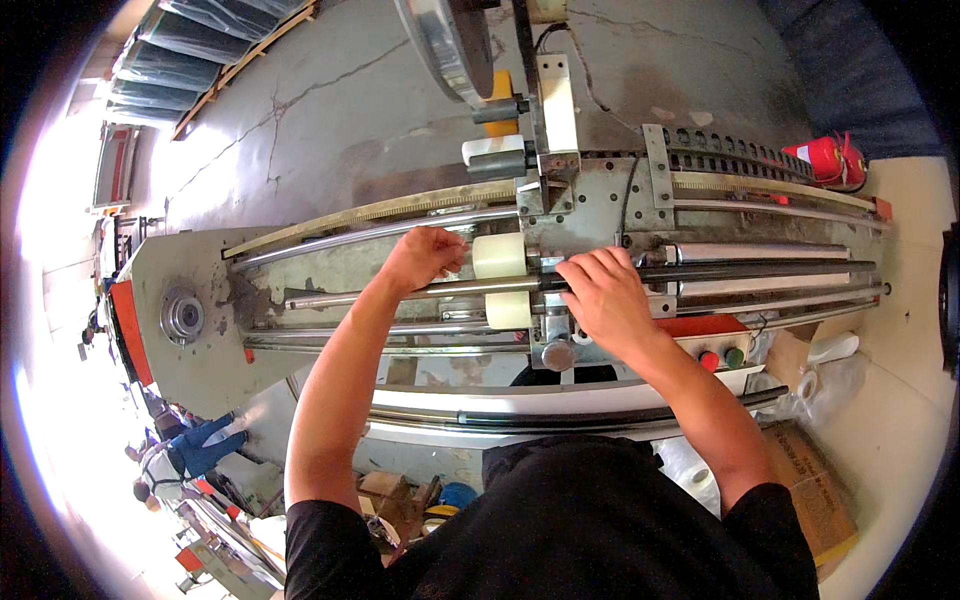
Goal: The person sets up and operates a material slitting machine by loading a roll of white tape, threading the material through rollers, and securing a metal rod into the chuck. The person then pulls material along the rod, secures it, and collects finished sections of rod.
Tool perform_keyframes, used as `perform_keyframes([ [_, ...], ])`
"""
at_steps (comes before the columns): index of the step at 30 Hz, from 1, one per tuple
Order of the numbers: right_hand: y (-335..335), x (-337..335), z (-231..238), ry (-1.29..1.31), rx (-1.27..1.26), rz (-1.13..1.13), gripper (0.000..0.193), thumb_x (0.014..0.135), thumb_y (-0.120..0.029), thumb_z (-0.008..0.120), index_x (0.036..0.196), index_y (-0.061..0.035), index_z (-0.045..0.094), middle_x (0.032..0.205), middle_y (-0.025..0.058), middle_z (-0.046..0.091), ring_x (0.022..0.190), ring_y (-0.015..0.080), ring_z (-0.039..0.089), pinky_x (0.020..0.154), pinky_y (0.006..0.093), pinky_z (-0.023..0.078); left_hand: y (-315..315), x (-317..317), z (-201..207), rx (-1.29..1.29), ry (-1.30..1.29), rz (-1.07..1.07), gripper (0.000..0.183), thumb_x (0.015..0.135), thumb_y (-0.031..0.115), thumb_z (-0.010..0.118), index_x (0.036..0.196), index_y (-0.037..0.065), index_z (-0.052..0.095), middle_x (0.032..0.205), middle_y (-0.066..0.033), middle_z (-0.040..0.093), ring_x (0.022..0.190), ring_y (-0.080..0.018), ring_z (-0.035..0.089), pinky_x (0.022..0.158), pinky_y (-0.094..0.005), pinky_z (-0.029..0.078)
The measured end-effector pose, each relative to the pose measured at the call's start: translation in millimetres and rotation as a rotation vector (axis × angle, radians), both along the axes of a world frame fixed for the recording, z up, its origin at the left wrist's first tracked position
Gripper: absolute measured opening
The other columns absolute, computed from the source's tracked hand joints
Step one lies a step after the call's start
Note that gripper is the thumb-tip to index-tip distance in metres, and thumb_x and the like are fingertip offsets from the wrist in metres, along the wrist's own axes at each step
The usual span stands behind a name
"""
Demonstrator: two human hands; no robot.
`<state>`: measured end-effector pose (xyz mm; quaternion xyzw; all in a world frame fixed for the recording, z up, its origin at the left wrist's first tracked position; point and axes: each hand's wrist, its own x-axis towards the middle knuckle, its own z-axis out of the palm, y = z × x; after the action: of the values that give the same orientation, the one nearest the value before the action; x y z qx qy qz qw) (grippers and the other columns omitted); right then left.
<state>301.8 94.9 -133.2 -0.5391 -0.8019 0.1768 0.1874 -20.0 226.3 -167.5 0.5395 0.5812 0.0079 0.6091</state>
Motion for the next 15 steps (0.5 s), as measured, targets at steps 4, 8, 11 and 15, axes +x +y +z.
perform_keyframes([
  [4,6,5,-11,0.058,-0.032,0.016,0.034,0.086,-0.018,0.082,0.115,-0.0078,0.069,0.11,0.0064,0.068,0.108,0.0289,0.061,0.102,0.0435,0.044,4,9,1,-0.044,0.084,-0.077,0.023,0.099,0.016,0.073,0.116,0.001,0.076,0.093,-0.004,0.076,0.082,-0.0135,0.07,0.075,-0.0315,0.062],
  [8,7,2,-13,0.113,-0.024,0.01,0.033,0.087,-0.022,0.083,0.114,-0.0076,0.069,0.106,0.0067,0.067,0.106,0.0289,0.061,0.1,0.0431,0.044,6,6,-9,-0.194,0.012,0.059,0.017,0.097,0.008,0.074,0.111,0.0,0.076,0.088,-0.006,0.077,0.079,-0.0127,0.071,0.067,-0.0276,0.059],
  [11,8,4,-17,0.103,-0.049,0.025,0.034,0.087,-0.024,0.083,0.113,-0.0075,0.069,0.105,0.0068,0.067,0.106,0.0289,0.061,0.1,0.0434,0.044,11,6,-17,-0.26,0.027,0.043,0.017,0.095,0.008,0.075,0.11,0.0,0.075,0.089,-0.0081,0.078,0.079,-0.015,0.074,0.067,-0.0286,0.061],
  [15,9,5,-14,0.129,-0.076,0.036,0.034,0.086,-0.023,0.084,0.114,-0.0074,0.071,0.106,0.0071,0.068,0.105,0.0293,0.061,0.101,0.0439,0.044,11,10,-40,-0.228,0.074,-0.039,0.019,0.09,0.007,0.077,0.109,0.0,0.078,0.088,-0.0097,0.079,0.075,-0.016,0.075,0.065,-0.0295,0.061],
])
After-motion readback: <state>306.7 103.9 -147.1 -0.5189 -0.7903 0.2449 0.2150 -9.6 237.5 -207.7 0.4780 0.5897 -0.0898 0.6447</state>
